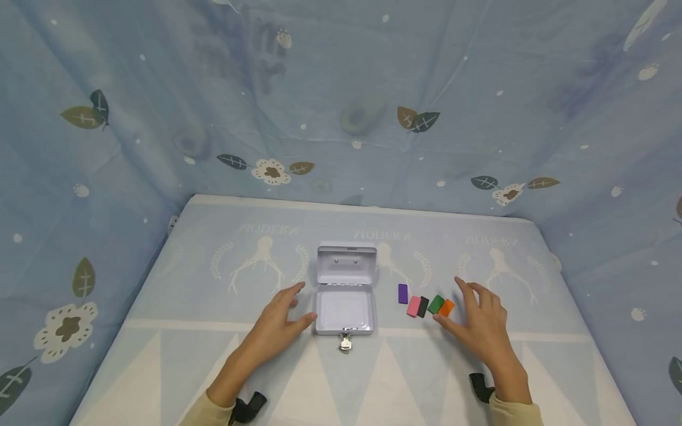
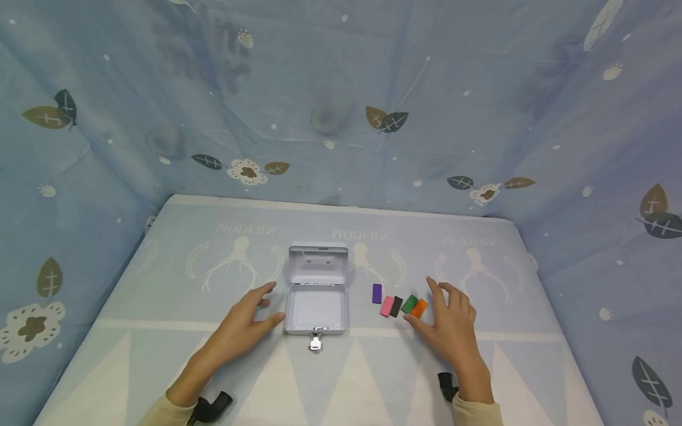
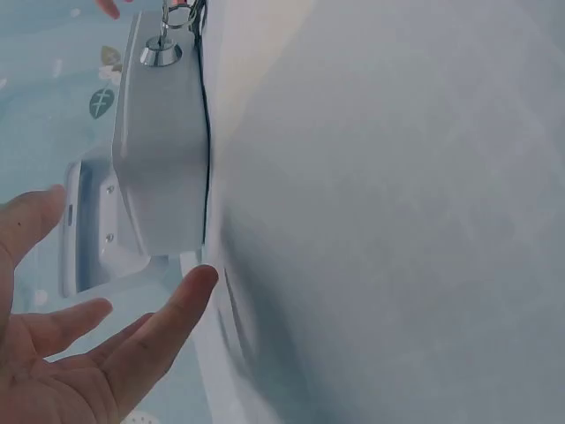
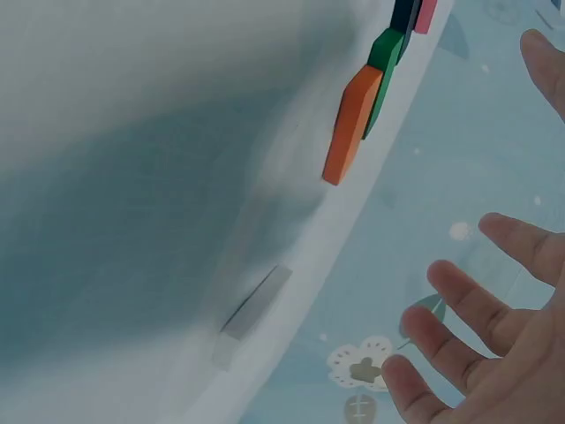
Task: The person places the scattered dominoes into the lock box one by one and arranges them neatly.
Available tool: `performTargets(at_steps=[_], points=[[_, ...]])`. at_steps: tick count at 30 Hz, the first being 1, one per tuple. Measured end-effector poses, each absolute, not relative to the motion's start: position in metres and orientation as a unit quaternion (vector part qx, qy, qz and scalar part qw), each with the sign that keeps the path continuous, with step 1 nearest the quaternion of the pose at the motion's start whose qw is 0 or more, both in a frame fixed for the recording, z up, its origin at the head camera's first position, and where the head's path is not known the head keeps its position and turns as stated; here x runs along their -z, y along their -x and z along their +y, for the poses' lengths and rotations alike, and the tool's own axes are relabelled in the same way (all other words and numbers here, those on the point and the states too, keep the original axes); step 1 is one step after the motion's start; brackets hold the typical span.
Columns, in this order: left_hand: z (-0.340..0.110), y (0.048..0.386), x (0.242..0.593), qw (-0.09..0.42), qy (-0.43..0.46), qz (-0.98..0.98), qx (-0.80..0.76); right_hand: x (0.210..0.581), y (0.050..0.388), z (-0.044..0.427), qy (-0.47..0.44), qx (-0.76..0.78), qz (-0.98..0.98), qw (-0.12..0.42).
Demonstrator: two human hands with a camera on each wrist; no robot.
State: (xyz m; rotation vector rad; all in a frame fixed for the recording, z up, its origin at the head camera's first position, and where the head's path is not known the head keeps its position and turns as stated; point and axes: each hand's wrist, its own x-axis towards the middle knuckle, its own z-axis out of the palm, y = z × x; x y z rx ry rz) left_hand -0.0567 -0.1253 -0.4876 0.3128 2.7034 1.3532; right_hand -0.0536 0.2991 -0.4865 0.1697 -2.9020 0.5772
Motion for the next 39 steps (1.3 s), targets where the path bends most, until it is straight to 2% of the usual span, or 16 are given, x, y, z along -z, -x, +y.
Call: performTargets(at_steps=[16,24,32,39], points=[[-0.114,0.058,0.497,0.079,-0.101,0.857,-0.499,0.496,0.053,0.307,0.004,-0.222,-0.975,0.013],[-0.112,0.061,0.503,0.129,-0.076,0.787,-0.599,0.502,0.055,0.307,0.032,-0.248,-0.967,-0.042],[-0.112,0.062,0.504,0.148,-0.055,0.764,-0.626,0.503,0.057,0.306,0.036,-0.270,-0.960,-0.071],[-0.112,0.063,0.505,0.153,-0.048,0.760,-0.629,0.503,0.058,0.306,0.036,-0.287,-0.954,-0.074]])
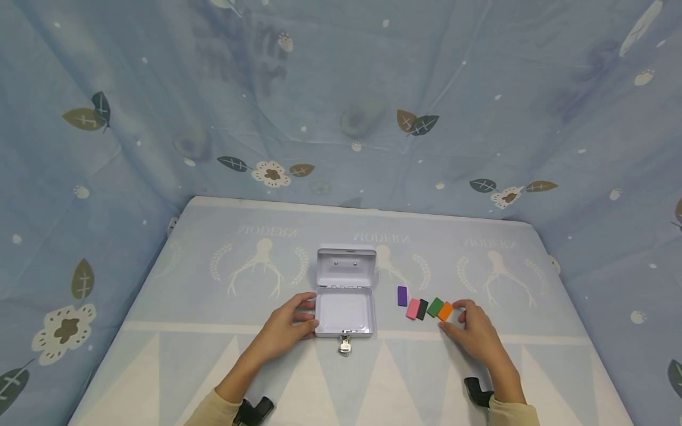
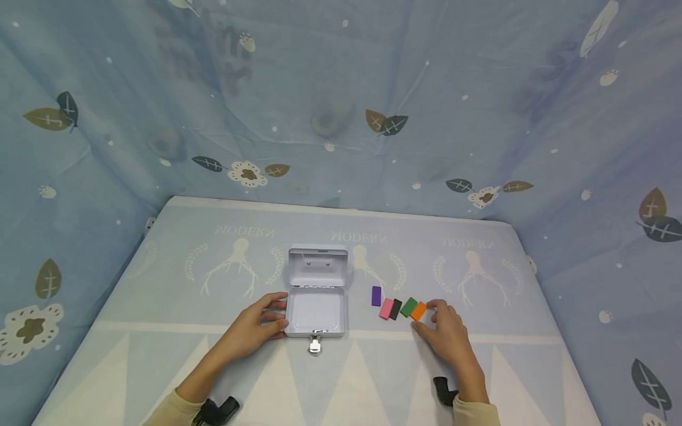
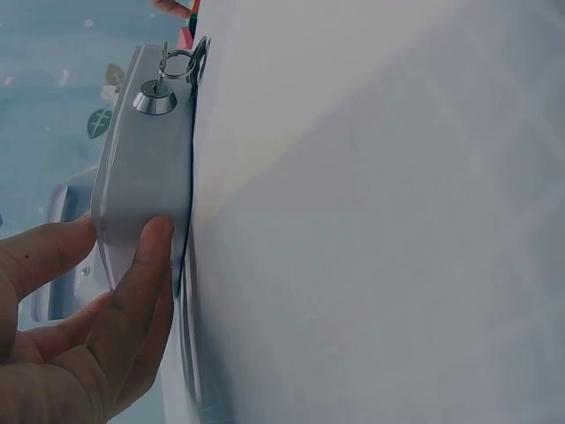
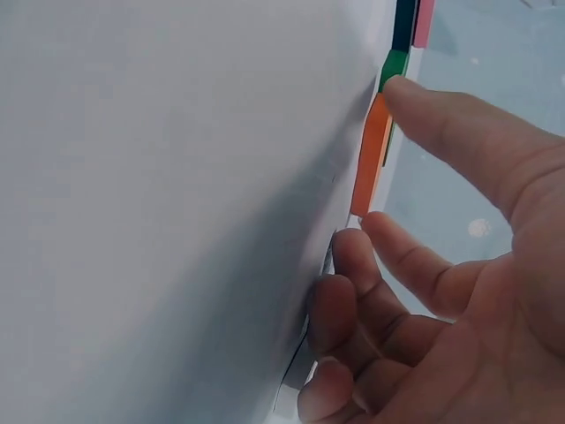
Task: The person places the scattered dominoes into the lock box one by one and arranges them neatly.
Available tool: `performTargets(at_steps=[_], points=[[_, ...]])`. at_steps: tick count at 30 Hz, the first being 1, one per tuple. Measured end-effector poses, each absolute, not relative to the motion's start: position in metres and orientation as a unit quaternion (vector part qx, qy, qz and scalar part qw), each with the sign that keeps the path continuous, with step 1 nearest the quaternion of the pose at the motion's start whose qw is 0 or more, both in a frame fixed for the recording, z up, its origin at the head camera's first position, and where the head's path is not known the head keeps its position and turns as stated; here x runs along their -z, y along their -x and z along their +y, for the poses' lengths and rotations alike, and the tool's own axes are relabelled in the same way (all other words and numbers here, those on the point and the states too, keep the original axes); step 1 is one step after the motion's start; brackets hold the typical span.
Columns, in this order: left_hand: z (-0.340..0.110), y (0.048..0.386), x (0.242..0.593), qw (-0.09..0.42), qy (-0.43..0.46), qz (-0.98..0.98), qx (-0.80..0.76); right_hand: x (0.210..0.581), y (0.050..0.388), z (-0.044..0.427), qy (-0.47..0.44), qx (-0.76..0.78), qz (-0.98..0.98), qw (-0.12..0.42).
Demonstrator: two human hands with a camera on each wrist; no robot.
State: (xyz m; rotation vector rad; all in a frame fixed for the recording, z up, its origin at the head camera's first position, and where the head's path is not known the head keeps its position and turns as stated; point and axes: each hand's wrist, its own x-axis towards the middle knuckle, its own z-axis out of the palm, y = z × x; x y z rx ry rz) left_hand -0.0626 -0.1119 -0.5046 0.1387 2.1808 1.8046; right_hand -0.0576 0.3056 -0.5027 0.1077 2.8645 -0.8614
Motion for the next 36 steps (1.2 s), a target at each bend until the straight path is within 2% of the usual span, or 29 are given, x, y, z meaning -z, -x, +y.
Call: performTargets(at_steps=[25,36], points=[[-0.1133,0.0629,0.5045,0.164,-0.053,0.747,-0.642,0.5024,0.0588,0.3079,-0.044,0.294,0.952,0.070],[-0.1133,0.0638,0.5069,0.161,-0.051,0.752,-0.636,0.4957,0.0586,0.3048,-0.006,0.318,0.947,0.048]])
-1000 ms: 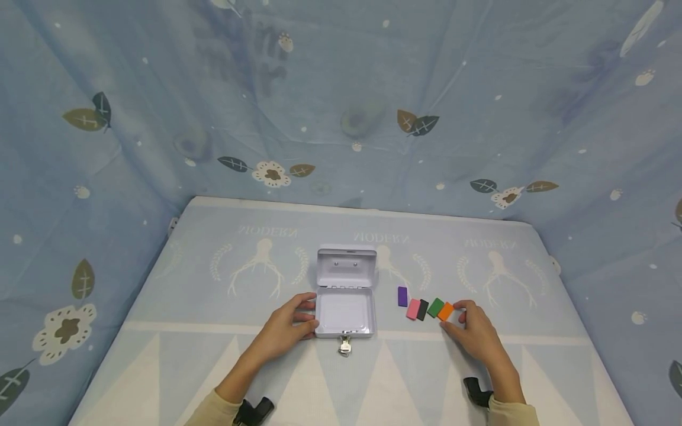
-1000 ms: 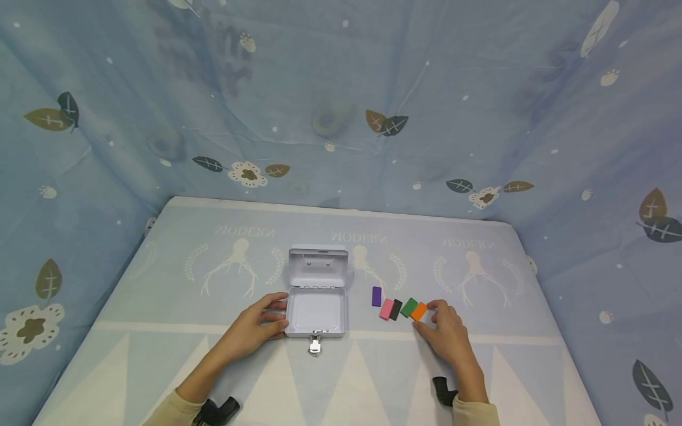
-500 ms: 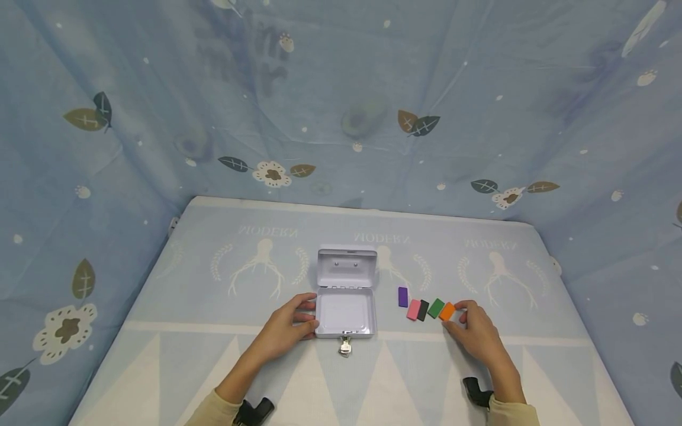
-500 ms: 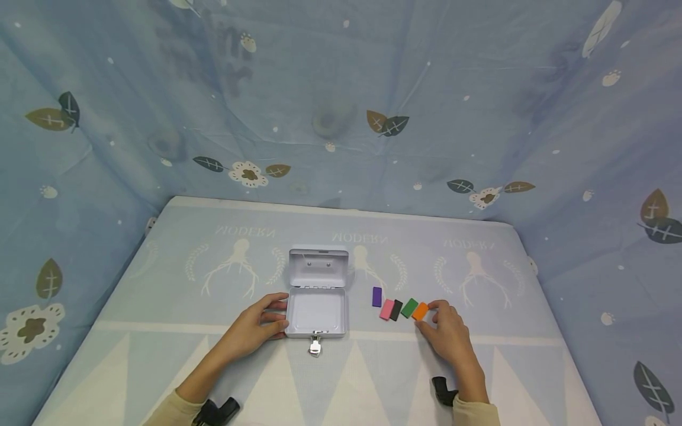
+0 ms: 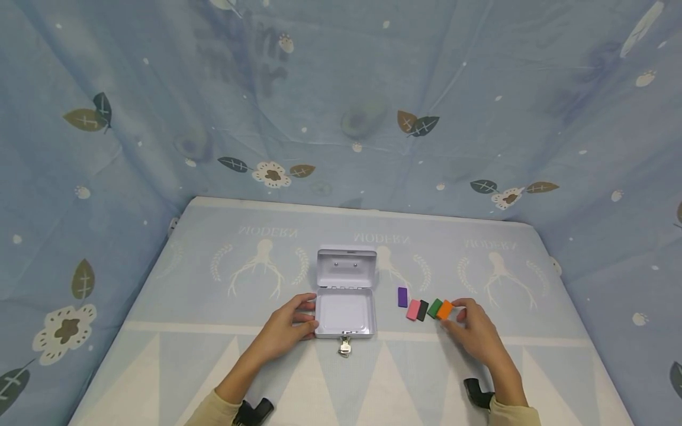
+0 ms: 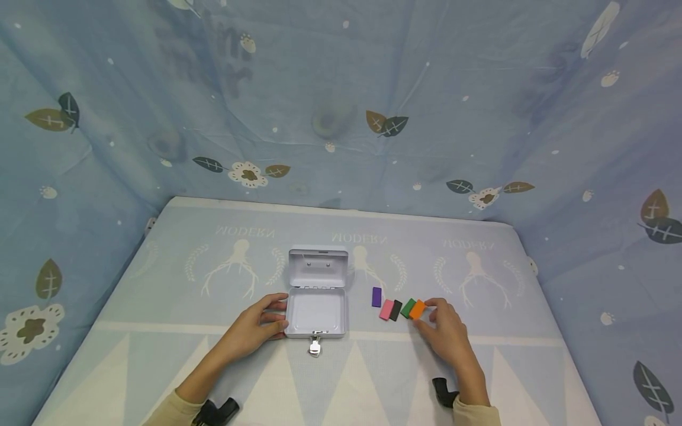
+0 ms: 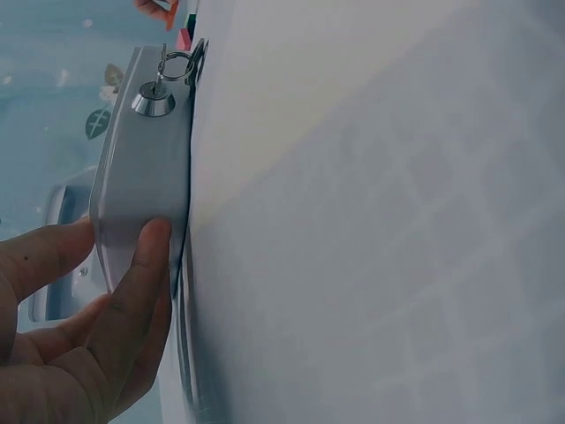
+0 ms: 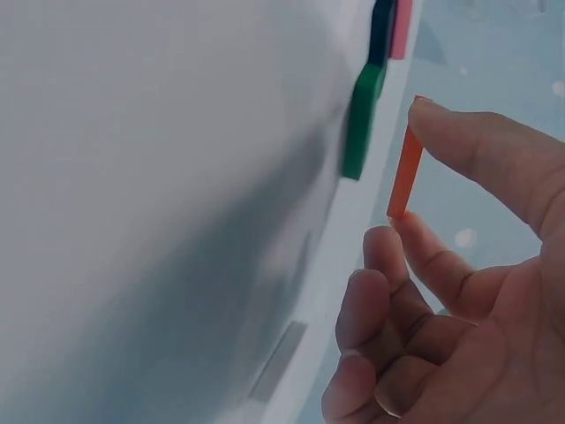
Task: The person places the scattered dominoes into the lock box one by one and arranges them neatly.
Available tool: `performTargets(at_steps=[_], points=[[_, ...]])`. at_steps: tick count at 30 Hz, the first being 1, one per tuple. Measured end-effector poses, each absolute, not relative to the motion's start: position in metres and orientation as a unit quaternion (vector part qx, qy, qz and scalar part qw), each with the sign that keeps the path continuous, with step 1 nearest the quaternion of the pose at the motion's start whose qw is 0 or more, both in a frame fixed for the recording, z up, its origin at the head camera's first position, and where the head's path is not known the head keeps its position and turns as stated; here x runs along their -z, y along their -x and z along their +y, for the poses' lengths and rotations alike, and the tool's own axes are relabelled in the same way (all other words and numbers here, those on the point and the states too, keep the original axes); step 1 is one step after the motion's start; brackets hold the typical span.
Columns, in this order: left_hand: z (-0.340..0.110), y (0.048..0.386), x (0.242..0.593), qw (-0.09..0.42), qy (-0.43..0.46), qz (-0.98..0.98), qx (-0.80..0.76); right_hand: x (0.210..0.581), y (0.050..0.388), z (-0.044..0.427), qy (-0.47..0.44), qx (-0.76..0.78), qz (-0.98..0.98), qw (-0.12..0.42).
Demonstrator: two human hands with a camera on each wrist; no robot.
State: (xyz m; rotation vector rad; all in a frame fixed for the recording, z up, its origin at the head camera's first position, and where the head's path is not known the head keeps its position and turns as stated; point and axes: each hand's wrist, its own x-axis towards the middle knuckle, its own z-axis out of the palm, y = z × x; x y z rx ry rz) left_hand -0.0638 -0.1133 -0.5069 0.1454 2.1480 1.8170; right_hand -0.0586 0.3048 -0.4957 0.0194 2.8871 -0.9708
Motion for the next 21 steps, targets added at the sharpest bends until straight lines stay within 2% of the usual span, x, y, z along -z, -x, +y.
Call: performTargets(at_steps=[21], points=[[-0.114,0.063,0.507,0.161,-0.059,0.752,-0.636,0.489,0.065,0.265,0.070,0.371,0.925,0.030]])
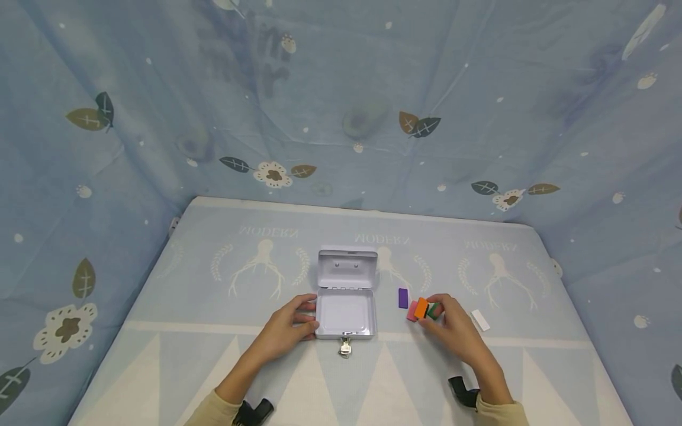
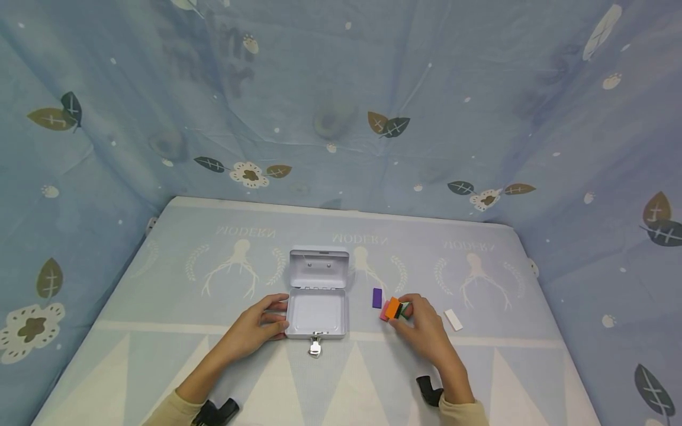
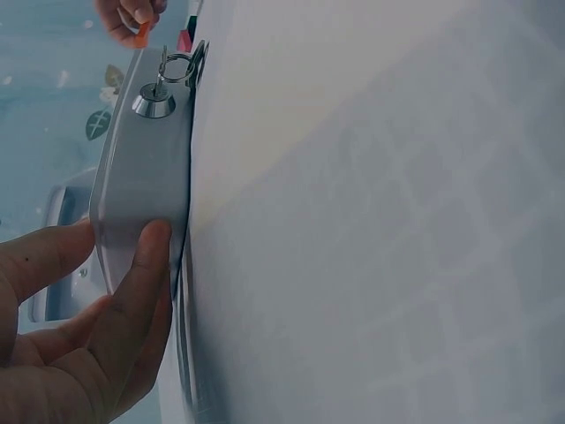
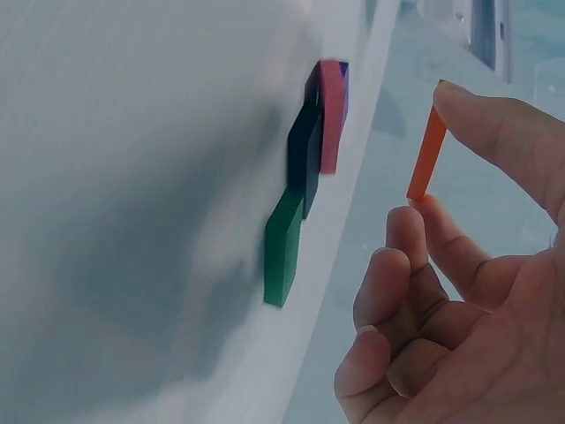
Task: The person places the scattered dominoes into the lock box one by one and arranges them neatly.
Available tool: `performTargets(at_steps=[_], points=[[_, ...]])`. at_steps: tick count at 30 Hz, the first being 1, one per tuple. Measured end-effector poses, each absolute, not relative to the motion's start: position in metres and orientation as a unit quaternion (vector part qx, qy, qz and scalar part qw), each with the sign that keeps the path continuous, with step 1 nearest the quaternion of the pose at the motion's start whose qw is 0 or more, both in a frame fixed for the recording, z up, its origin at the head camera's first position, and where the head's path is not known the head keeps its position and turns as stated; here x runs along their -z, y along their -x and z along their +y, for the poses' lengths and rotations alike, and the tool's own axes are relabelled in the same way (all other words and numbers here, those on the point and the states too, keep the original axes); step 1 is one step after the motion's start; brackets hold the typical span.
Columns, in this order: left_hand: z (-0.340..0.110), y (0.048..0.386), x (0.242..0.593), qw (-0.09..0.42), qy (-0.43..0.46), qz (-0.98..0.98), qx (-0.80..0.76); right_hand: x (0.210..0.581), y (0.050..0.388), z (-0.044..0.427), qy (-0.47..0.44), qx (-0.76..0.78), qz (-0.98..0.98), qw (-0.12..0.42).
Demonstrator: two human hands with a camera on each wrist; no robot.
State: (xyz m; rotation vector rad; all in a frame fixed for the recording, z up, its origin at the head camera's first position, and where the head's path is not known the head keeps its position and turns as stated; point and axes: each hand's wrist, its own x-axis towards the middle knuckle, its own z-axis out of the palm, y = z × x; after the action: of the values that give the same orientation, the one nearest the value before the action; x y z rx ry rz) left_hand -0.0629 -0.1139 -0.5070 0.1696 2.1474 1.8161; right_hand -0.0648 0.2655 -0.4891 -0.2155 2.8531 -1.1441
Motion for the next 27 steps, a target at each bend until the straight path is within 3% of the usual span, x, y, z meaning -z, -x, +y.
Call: performTargets(at_steps=[27], points=[[-0.113,0.063,0.506,0.165,-0.051,0.752,-0.636,0.485,0.081,0.194,0.176,0.397,0.901,0.023]])
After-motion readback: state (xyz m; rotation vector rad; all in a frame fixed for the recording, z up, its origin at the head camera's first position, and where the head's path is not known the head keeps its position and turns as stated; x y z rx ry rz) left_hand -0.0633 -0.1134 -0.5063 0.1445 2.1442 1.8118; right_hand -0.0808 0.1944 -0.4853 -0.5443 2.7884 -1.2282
